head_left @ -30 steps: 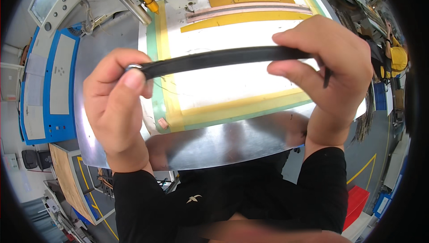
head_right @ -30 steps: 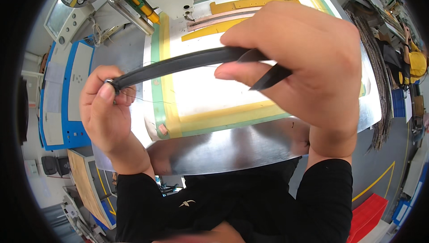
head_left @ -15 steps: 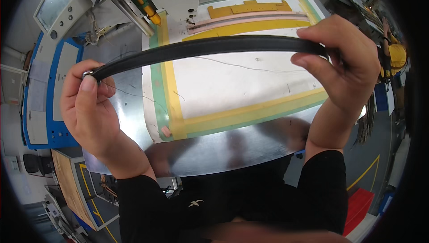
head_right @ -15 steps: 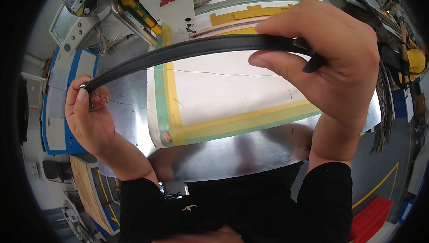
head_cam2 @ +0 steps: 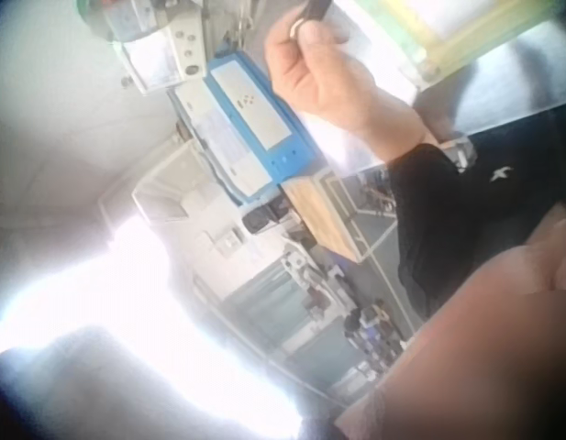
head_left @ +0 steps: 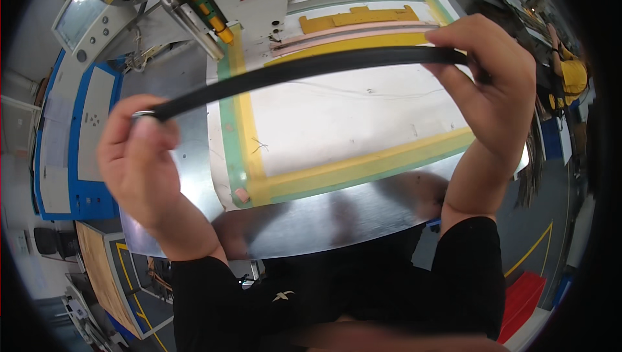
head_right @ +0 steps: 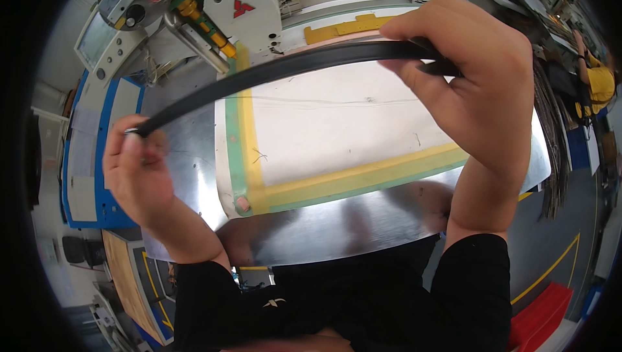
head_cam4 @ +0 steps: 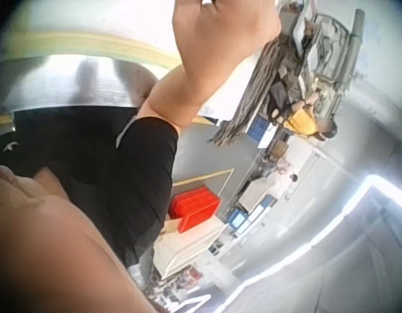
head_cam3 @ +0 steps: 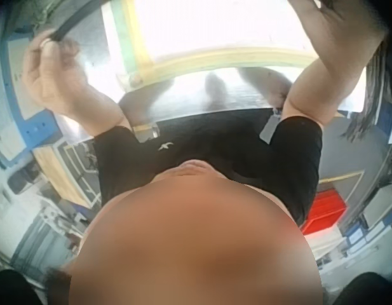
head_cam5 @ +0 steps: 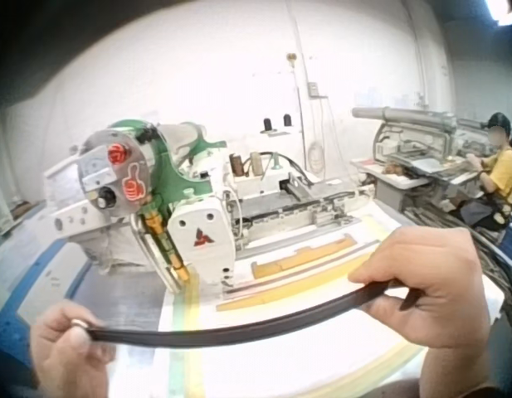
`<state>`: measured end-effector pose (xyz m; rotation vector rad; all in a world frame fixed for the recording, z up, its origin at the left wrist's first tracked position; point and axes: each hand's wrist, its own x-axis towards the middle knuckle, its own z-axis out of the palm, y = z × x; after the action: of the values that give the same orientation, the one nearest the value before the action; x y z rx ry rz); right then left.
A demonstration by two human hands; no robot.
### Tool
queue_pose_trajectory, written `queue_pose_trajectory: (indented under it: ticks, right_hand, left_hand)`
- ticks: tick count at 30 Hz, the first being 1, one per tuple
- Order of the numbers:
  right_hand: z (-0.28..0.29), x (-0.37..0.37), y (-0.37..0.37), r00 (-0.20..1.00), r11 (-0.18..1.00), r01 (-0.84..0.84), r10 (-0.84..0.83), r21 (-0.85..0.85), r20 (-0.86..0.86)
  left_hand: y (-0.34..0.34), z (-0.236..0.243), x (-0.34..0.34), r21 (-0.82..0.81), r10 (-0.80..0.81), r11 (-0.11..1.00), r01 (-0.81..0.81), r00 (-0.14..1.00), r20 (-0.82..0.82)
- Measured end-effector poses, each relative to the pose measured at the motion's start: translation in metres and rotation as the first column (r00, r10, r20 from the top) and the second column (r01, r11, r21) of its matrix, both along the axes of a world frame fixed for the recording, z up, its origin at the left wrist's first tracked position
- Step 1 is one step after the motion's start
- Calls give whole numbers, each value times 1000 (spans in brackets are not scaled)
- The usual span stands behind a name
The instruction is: Operating a programmable sewing machine to attach clips and finish leather straps.
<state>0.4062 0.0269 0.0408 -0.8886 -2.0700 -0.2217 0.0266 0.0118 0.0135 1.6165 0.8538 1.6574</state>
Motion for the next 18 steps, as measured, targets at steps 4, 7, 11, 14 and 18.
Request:
queue_pose_trajectory:
  ticks: [4, 7, 11, 14, 18]
  right_hand:
    - [-13, -14, 9, 998, 998, 64, -65, -22, -8]
    - [-22, -23, 14, 997, 996, 71, -69, -52, 32]
    - [-22, -35, 7, 1000, 986, -18, 18, -164, -2]
    - [-16, -43, -13, 995, 945, -74, 51, -319, -81]
    - [-22, -61, -36, 955, 899, -240, 150, -368, -257]
  left_hand:
    - [-26, -1, 31, -396, -271, 896, 199, 953, -134]
    - [-26, -7, 50, -537, -559, 732, 420, 821, -119]
    - [-27, -10, 57, -462, -525, 775, 432, 846, -90]
    - [-28, -14, 55, -382, -457, 836, 393, 885, -89]
    - [-30, -20, 55, -322, -386, 884, 338, 917, -98]
